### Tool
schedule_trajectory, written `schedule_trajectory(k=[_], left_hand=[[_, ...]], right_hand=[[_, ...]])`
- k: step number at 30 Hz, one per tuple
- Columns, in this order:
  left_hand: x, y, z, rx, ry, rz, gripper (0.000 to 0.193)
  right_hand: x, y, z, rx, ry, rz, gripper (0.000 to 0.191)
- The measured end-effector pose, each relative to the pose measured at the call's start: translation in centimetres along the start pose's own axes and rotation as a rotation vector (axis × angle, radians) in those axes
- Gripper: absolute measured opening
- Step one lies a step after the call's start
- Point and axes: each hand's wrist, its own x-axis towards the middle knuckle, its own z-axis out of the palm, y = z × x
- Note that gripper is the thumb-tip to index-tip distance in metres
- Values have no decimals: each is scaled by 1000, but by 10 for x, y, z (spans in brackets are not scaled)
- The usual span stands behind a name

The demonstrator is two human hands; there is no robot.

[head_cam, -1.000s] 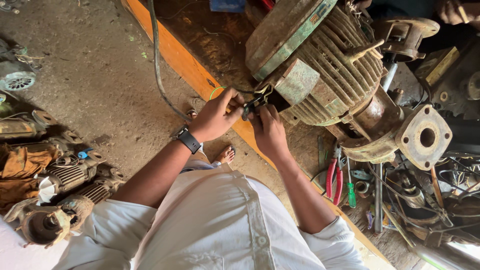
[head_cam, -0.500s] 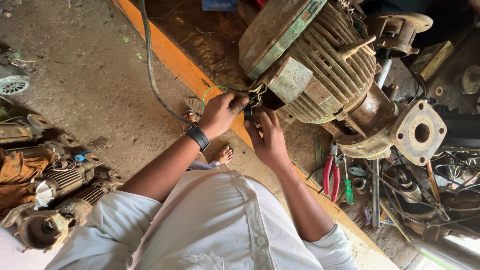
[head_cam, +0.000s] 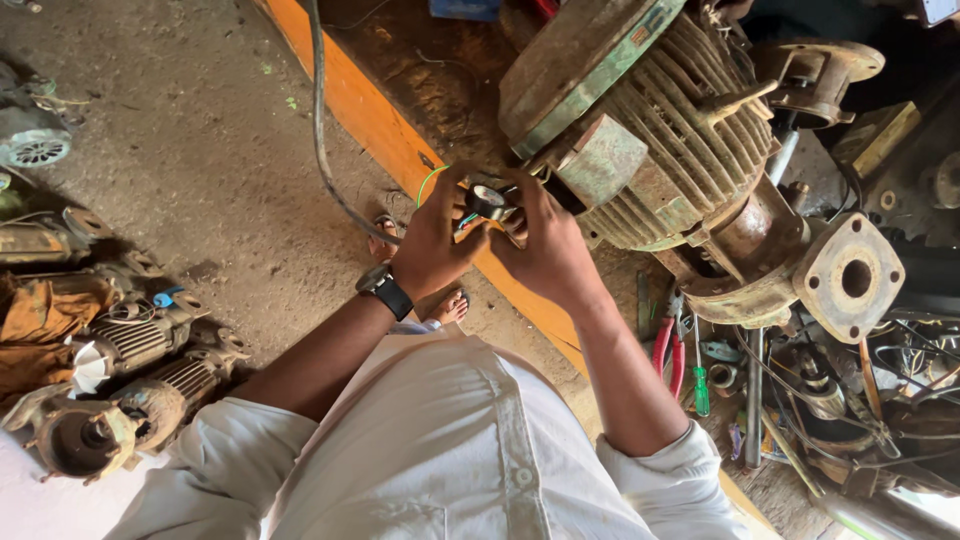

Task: The person works on an electric motor-driven water pump on a workshop bench, manipulating the wires and terminal connections at the pump's terminal box by hand. They then handle a small metal cover plate, fitting it against the pump, and finally coil and arrange a black cable on the bench.

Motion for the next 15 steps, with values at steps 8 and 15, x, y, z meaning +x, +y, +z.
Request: schedule_trajectory(k=[8, 15], left_hand=[[12, -5, 17, 180, 157, -104, 43], [18, -13, 21, 368, 278, -100, 36]], right_hand=[[5, 31, 13, -121, 180, -88, 25], [1, 34, 28, -448, 224, -77, 27]])
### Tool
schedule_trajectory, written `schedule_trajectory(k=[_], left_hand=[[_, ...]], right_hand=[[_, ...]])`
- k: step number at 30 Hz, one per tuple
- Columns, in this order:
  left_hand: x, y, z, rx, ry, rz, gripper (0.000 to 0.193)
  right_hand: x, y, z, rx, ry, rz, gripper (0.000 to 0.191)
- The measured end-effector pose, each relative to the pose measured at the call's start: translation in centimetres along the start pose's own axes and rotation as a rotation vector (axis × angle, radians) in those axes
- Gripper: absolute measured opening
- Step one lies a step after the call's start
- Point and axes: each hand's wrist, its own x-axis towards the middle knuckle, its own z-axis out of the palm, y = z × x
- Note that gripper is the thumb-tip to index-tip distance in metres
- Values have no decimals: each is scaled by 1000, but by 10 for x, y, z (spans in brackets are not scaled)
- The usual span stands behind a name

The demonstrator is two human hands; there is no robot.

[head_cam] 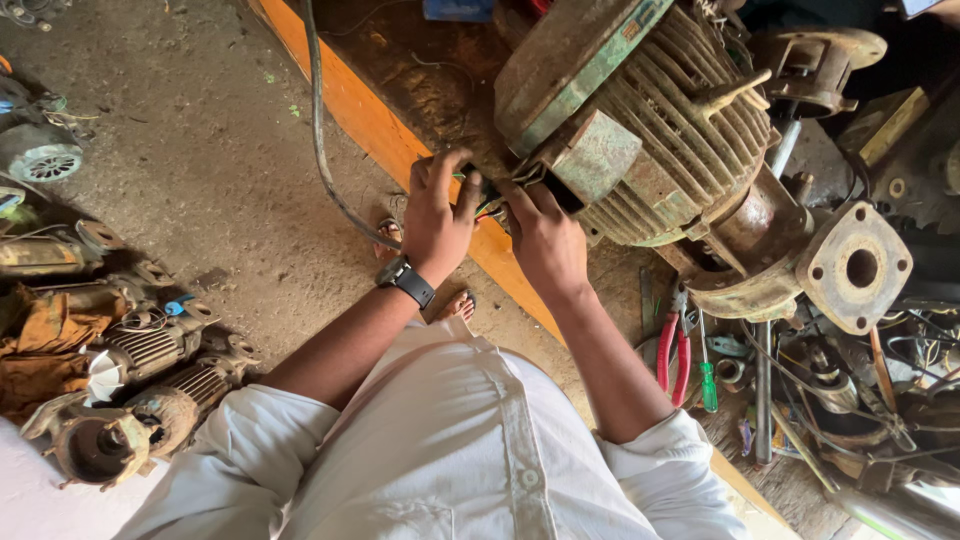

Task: The person works on an electric motor-driven water pump on a workshop bench, manipulating the wires and terminal connections at the pump's terminal box by hand. They then handle a small metal cover plate, fitting it against the pump, and finally coil and arrange a black cable on the bench.

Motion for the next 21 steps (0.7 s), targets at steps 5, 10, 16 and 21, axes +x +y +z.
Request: schedule_trajectory(k=[5, 10, 16, 21], left_hand=[[-8, 6, -18, -127, -152, 47, 45], [-7, 2, -12, 19, -134, 249, 66], [-1, -9, 1, 68, -179, 142, 57], [-5, -5, -3, 208, -152, 218, 66]], right_hand=[[-1, 2, 3, -47, 65, -26, 24], [-4, 3, 7, 28, 101, -5, 20], [-15, 0, 18, 323, 133, 103, 35], [-22, 0, 33, 621, 34, 349, 42]])
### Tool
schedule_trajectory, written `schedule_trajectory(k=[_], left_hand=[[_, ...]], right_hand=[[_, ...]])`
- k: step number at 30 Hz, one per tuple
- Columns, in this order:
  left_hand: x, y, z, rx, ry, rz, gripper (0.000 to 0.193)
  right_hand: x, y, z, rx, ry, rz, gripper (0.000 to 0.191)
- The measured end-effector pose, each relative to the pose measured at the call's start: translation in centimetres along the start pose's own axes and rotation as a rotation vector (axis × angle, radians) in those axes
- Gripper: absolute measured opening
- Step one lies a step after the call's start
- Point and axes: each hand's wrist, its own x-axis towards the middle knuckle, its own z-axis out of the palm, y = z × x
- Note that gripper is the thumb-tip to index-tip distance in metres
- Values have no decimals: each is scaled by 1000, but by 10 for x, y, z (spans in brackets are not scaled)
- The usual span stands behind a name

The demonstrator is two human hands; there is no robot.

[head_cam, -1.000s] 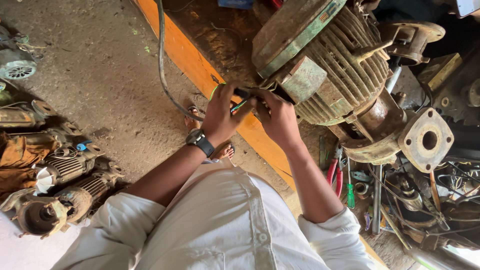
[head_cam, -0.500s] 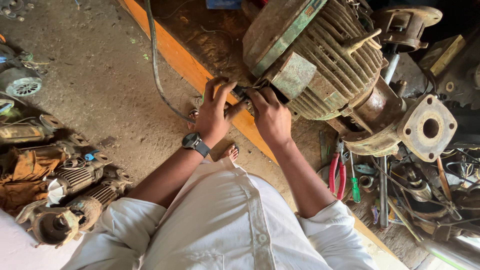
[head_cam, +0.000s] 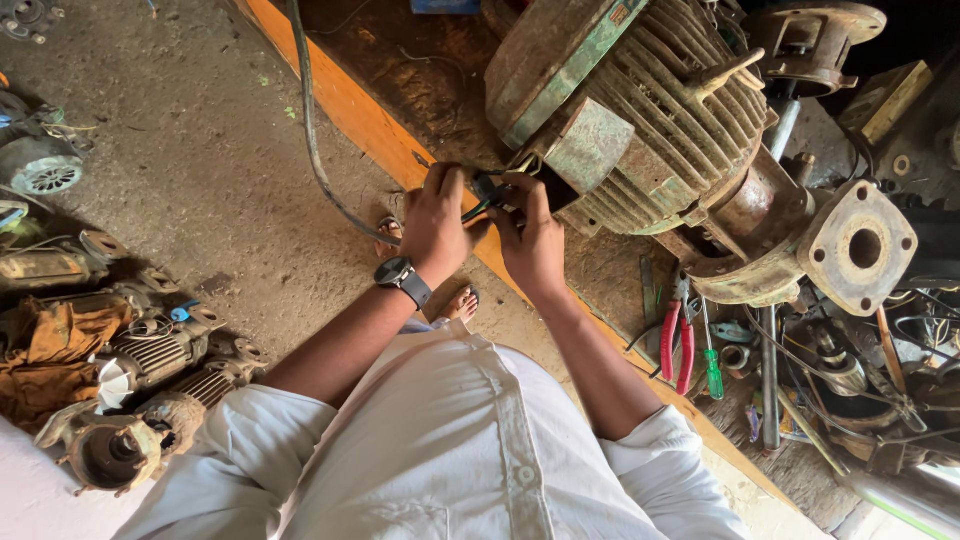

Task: The person works on an electric motor-driven water pump on a workshop bench, manipulating the wires and terminal connections at the pump's terminal box by hand. They then handle a small metal cover plate, fitting it against the pump, and finally coil and arrange a black cable on the bench.

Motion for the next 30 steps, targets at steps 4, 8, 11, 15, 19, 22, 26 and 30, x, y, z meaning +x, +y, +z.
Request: schedule_trajectory(k=[4, 8, 11, 15, 19, 22, 26, 30], left_hand=[[-1, -1, -2, 7, 18, -13, 65], [0, -13, 6, -218, -158, -127, 59], [2, -24, 15, -61, -112, -30, 47], [0, -32, 11, -51, -77, 74, 43], [-8, -23, -2, -184, -142, 110, 41], [-10, -21, -14, -147, -167, 80, 30], [-2, -27, -11, -231, -54, 78, 15], [-5, -36, -6, -107, -39, 168, 17]], right_hand=[[2, 8, 7, 240, -10, 34, 45], [2, 14, 13, 408, -21, 8, 46], [-2, 18, 10, 468, -71, 153, 43], [-5, 18, 0, 445, -108, 34, 41], [-8, 10, -16, 184, -77, 71, 45], [-12, -6, -21, 201, -87, 135, 40], [-6, -36, -29, 406, -233, 138, 34], [9, -63, -30, 69, -299, -60, 46]])
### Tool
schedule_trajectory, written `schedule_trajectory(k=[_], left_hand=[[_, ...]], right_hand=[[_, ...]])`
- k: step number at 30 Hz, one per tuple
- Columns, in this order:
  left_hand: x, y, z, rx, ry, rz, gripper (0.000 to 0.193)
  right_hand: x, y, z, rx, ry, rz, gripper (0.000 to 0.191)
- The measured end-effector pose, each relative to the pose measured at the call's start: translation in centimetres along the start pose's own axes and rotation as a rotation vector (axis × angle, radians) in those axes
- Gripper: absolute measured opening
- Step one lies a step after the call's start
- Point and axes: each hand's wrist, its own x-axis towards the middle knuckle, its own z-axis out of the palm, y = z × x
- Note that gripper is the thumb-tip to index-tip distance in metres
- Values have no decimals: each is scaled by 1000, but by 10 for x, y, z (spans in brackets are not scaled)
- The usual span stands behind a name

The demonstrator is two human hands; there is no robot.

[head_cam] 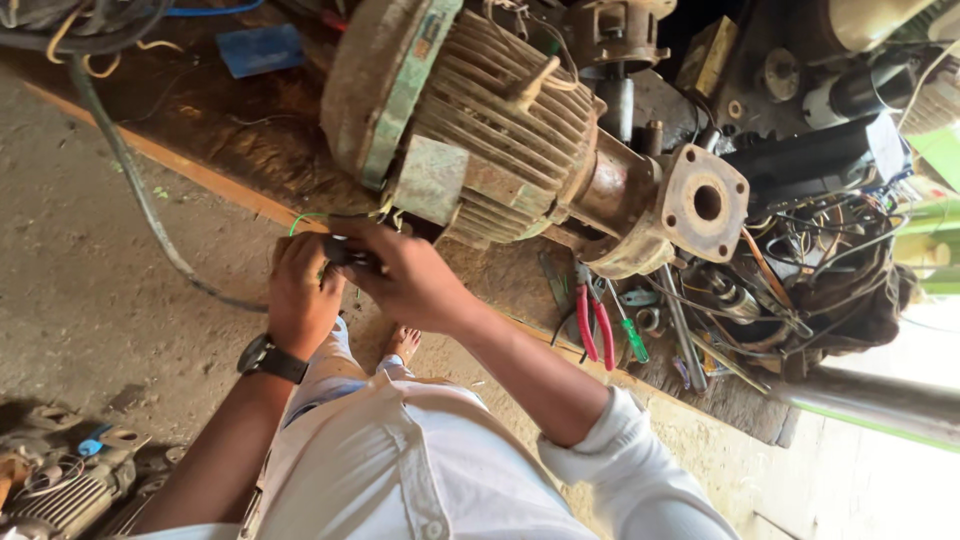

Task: The person works on an electric motor-driven water pump on a workshop bench, manipulating the wires and terminal connections at the pump's terminal box by hand. They then handle a small metal cover plate, fitting it against the pump, and finally coil and arrange a black cable on the bench.

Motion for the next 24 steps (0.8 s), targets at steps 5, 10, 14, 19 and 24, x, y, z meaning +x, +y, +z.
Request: schedule_trajectory(k=[5, 10, 14, 19, 24], left_hand=[[-10, 2, 3, -166, -92, -258, 21], [-5, 18, 4, -217, 37, -228, 16], [8, 25, 4, -169, 64, -276, 17], [15, 27, 3, -152, 42, -291, 23], [19, 20, 0, -146, -30, -315, 27]], right_hand=[[19, -10, 17, -614, 63, -355, 53], [15, 6, 21, -528, 236, -359, 48], [-3, 21, 28, -207, 412, -161, 26], [-11, 42, 35, -27, 452, -34, 21], [-6, 54, 36, 27, 347, 36, 32]])
